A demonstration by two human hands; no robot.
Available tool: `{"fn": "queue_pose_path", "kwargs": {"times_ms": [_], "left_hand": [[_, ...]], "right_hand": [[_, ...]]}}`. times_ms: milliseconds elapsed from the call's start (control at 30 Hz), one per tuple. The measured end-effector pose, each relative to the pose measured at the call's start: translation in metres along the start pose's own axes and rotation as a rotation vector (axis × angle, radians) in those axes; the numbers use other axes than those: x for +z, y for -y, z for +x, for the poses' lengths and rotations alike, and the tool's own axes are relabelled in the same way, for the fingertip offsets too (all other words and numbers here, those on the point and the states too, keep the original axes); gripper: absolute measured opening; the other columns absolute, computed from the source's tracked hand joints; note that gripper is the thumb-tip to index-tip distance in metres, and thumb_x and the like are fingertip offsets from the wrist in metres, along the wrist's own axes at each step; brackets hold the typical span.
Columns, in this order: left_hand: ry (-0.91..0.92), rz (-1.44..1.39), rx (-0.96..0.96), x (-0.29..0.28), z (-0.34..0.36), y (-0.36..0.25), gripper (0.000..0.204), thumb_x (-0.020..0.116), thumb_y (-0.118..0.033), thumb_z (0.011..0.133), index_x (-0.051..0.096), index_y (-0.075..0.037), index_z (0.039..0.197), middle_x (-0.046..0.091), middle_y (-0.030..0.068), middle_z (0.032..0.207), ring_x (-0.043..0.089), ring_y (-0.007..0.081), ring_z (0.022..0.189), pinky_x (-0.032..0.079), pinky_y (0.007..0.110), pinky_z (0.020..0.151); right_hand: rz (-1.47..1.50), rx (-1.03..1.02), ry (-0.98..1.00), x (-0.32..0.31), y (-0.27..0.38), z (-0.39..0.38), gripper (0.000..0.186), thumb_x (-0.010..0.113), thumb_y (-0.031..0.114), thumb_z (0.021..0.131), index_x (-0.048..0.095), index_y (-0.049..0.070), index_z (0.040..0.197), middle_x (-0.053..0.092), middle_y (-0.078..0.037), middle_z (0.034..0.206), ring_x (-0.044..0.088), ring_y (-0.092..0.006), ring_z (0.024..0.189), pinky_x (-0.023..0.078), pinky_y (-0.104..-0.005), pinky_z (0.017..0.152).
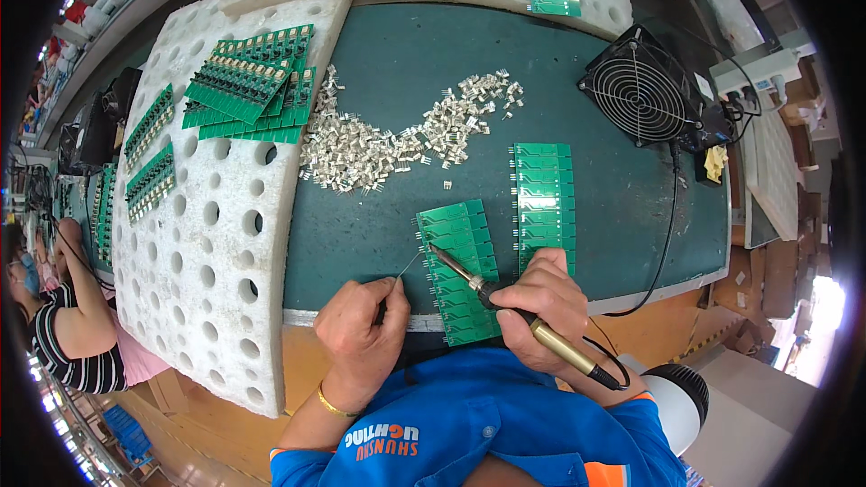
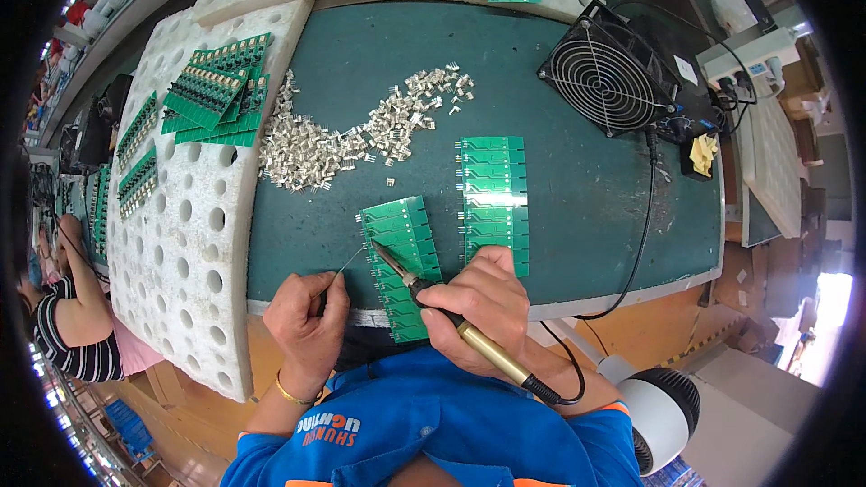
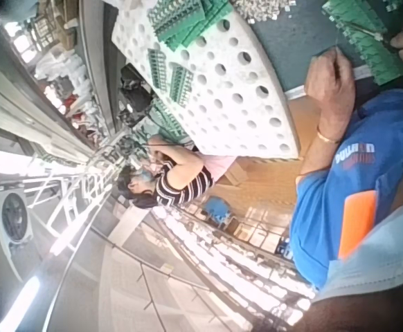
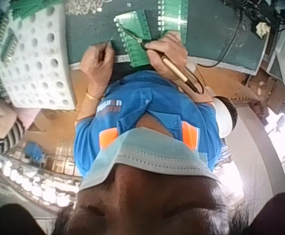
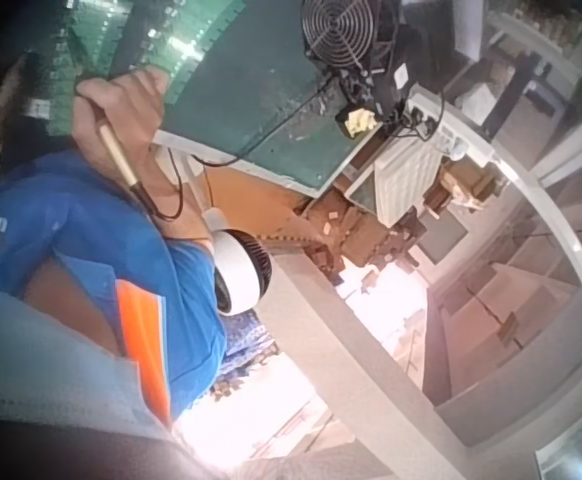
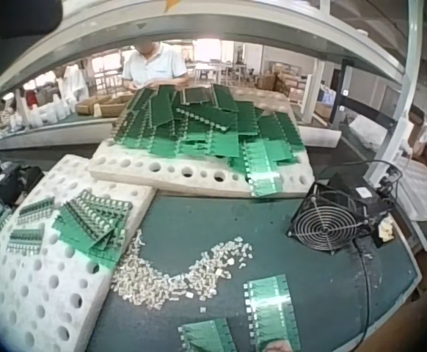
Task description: The person solders electronic components onto circuit boards using a soldering iron and solder wire and cleans the tip of the soldering iron on a sponge.
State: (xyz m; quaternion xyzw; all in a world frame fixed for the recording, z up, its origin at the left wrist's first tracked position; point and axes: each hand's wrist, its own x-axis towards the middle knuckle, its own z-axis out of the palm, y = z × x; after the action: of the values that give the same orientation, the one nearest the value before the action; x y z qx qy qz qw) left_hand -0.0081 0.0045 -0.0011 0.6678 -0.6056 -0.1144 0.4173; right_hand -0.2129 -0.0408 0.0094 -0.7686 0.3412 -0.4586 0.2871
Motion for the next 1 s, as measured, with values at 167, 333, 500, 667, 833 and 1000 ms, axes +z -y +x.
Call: {"fn": "queue_pose_path", "kwargs": {"times_ms": [167, 333, 500, 667, 833, 1000], "left_hand": [[-0.012, -0.028, 0.028, 0.0014, -0.0028, 0.0031, 0.013, 0.075, 0.005, 0.073, 0.066, -0.003, 0.077, 0.047, 0.003, 0.059, 0.04, 0.0094, 0.047, 0.031, 0.026, 0.044], [-0.024, -0.015, 0.052, 0.0026, -0.0015, 0.0026, 0.013, 0.076, 0.004, 0.073, 0.066, -0.003, 0.077, 0.047, 0.0035, 0.058, 0.041, 0.0107, 0.046, 0.032, 0.027, 0.044], [-0.012, 0.012, 0.068, 0.0034, -0.001, 0.0026, 0.012, 0.076, 0.004, 0.072, 0.066, -0.002, 0.077, 0.047, 0.0043, 0.057, 0.042, 0.0123, 0.045, 0.033, 0.028, 0.043], [-0.003, -0.001, 0.064, 0.0033, -0.0005, 0.0013, 0.012, 0.076, 0.004, 0.072, 0.066, -0.002, 0.076, 0.047, 0.0048, 0.057, 0.042, 0.013, 0.045, 0.033, 0.028, 0.044], [-0.012, -0.014, 0.068, 0.0053, 0.0012, 0.0018, 0.012, 0.076, 0.004, 0.072, 0.066, -0.002, 0.076, 0.049, 0.0056, 0.058, 0.044, 0.0138, 0.046, 0.034, 0.028, 0.044], [-0.003, -0.022, 0.068, 0.0054, 0.0012, 0.0025, 0.012, 0.076, 0.004, 0.072, 0.066, -0.002, 0.076, 0.051, 0.0062, 0.058, 0.045, 0.0141, 0.046, 0.035, 0.028, 0.044]], "right_hand": [[-0.008, 0.002, 0.021, 0.0007, 0.0003, -0.0023, 0.013, 0.068, 0.008, 0.078, 0.066, 0.004, 0.09, 0.059, -0.005, 0.066, 0.05, -0.0209, 0.056, 0.039, -0.037, 0.069], [-0.018, -0.011, 0.012, 0.001, -0.0005, -0.002, 0.016, 0.071, 0.006, 0.074, 0.066, 0.005, 0.09, 0.061, -0.004, 0.067, 0.051, -0.0197, 0.055, 0.039, -0.0362, 0.067], [-0.033, -0.009, 0.013, 0.001, 0.0018, 0.0, 0.021, 0.074, 0.004, 0.07, 0.066, 0.007, 0.089, 0.063, -0.002, 0.068, 0.053, -0.0191, 0.055, 0.039, -0.0357, 0.067], [-0.05, -0.02, 0.016, 0.001, 0.0024, -0.0012, 0.023, 0.074, 0.003, 0.069, 0.066, 0.007, 0.09, 0.063, -0.002, 0.068, 0.053, -0.0192, 0.055, 0.039, -0.0353, 0.068], [-0.057, -0.016, 0.038, 0.0001, 0.0034, -0.0011, 0.025, 0.074, 0.002, 0.068, 0.066, 0.007, 0.091, 0.062, -0.002, 0.068, 0.053, -0.0194, 0.056, 0.039, -0.0354, 0.068], [-0.063, -0.019, 0.04, 0.0, 0.0028, -0.0013, 0.026, 0.074, 0.002, 0.067, 0.066, 0.007, 0.092, 0.062, -0.002, 0.067, 0.054, -0.0196, 0.057, 0.039, -0.0354, 0.068]]}}
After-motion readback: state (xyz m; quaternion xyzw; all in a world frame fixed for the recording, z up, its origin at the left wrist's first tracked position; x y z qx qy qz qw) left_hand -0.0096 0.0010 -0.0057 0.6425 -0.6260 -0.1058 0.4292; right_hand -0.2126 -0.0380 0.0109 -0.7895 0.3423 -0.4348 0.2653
